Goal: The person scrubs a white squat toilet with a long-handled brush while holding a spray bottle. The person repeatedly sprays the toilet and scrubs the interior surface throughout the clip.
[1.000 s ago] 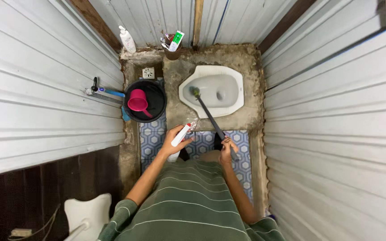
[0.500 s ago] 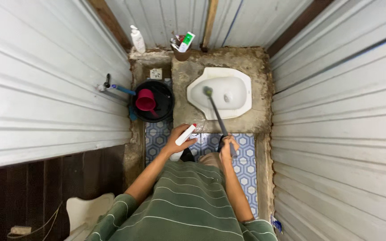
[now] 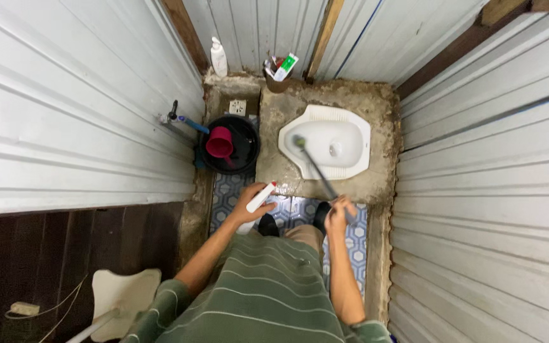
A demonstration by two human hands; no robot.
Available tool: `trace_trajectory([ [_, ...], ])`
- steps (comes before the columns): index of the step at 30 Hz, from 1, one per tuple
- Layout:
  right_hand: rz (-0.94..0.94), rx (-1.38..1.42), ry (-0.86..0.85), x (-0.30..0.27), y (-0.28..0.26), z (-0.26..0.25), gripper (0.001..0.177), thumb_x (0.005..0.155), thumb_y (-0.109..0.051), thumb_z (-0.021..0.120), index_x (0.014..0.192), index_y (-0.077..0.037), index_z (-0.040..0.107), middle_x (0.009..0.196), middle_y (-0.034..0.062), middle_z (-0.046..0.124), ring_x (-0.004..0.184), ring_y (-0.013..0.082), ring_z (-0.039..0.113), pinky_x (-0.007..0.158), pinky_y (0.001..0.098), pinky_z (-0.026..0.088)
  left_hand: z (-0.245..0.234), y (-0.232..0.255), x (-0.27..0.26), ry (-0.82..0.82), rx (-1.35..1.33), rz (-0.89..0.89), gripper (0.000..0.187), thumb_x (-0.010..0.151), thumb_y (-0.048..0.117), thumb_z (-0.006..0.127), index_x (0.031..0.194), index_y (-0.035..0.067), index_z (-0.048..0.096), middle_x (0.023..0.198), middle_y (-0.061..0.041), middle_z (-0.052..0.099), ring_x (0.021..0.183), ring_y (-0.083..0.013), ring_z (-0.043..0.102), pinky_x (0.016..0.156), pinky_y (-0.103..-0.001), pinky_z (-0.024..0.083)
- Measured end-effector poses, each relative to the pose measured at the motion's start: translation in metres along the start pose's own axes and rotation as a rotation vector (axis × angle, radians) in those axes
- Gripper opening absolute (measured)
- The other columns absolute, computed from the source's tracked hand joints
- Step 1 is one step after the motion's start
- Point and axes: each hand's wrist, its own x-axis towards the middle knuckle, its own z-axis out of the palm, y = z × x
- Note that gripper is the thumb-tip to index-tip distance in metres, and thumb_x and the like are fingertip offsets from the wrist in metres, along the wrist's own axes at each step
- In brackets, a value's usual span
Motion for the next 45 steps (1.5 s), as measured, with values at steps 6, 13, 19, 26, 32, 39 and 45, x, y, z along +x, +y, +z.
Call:
trace_trajectory([
  [6,-0.008,0.033,0.171,-0.005,-0.006,-0.009,0.026,0.077,0.011,0.059,0.069,-0.009,0.045,0.075,0.0021,0.049,0.080,0.0154,0.048,0.090,0.0301,0.043,0.015,0.001,0.002,-0.030,-0.047,-0.023,0.036,0.077,0.022,0.084,0.106,0.006,0.072,0.088,-0.005,0.065,0.065,-0.0146,0.064,0.060,-0.029,0.048],
  [13,-0.169,-0.337,-0.226,-0.024,-0.015,0.001,0.024,0.073,0.010,0.063,0.063,-0.005,0.047,0.069,0.0038,0.053,0.070,0.0169,0.051,0.083,0.0346,0.046,0.033,0.010,0.015,-0.074,-0.030,0.080,0.035,0.078,0.020,0.086,0.106,0.005,0.071,0.083,-0.005,0.064,0.068,-0.0131,0.061,0.059,-0.029,0.047],
  [19,-0.087,-0.340,-0.186,0.000,-0.010,0.019,0.035,0.076,0.009,0.067,0.059,-0.008,0.041,0.065,0.0030,0.051,0.063,0.0173,0.049,0.077,0.0336,0.047,0.030,0.008,0.010,-0.083,-0.070,-0.005,0.035,0.077,0.018,0.085,0.105,0.003,0.070,0.084,-0.004,0.064,0.063,-0.0104,0.062,0.056,-0.027,0.048],
  [26,-0.086,-0.326,-0.346,-0.008,-0.005,0.011,0.035,0.074,0.011,0.065,0.060,-0.009,0.041,0.065,0.0035,0.051,0.068,0.0165,0.049,0.078,0.0339,0.046,0.014,0.009,-0.009,0.000,-0.109,-0.089,0.037,0.076,0.016,0.087,0.106,0.002,0.070,0.084,-0.004,0.063,0.064,-0.0090,0.063,0.057,-0.026,0.049],
  [32,0.015,-0.187,-0.069,0.006,0.010,-0.005,0.033,0.073,0.012,0.064,0.059,-0.007,0.041,0.066,0.0038,0.048,0.068,0.0163,0.046,0.067,0.0302,0.040,0.010,0.008,-0.016,0.034,-0.142,-0.075,0.036,0.077,0.015,0.086,0.105,0.002,0.070,0.089,-0.002,0.064,0.066,-0.0079,0.061,0.058,-0.025,0.049],
  [39,-0.121,-0.375,-0.378,-0.008,0.018,-0.004,0.034,0.070,0.014,0.063,0.058,-0.006,0.038,0.062,0.0045,0.047,0.066,0.0168,0.049,0.066,0.0315,0.043,0.011,0.011,-0.013,0.007,-0.148,-0.119,0.035,0.077,0.015,0.086,0.105,0.003,0.070,0.082,-0.003,0.058,0.062,-0.0076,0.057,0.056,-0.025,0.045],
  [45,-0.055,-0.492,-0.323,-0.007,0.000,-0.002,0.034,0.072,0.014,0.062,0.057,-0.004,0.039,0.062,0.0049,0.048,0.061,0.0158,0.048,0.060,0.0305,0.040,0.012,0.016,-0.006,0.012,-0.131,-0.043,0.035,0.077,0.015,0.085,0.106,0.002,0.070,0.083,-0.001,0.062,0.063,-0.0070,0.060,0.056,-0.025,0.048],
])
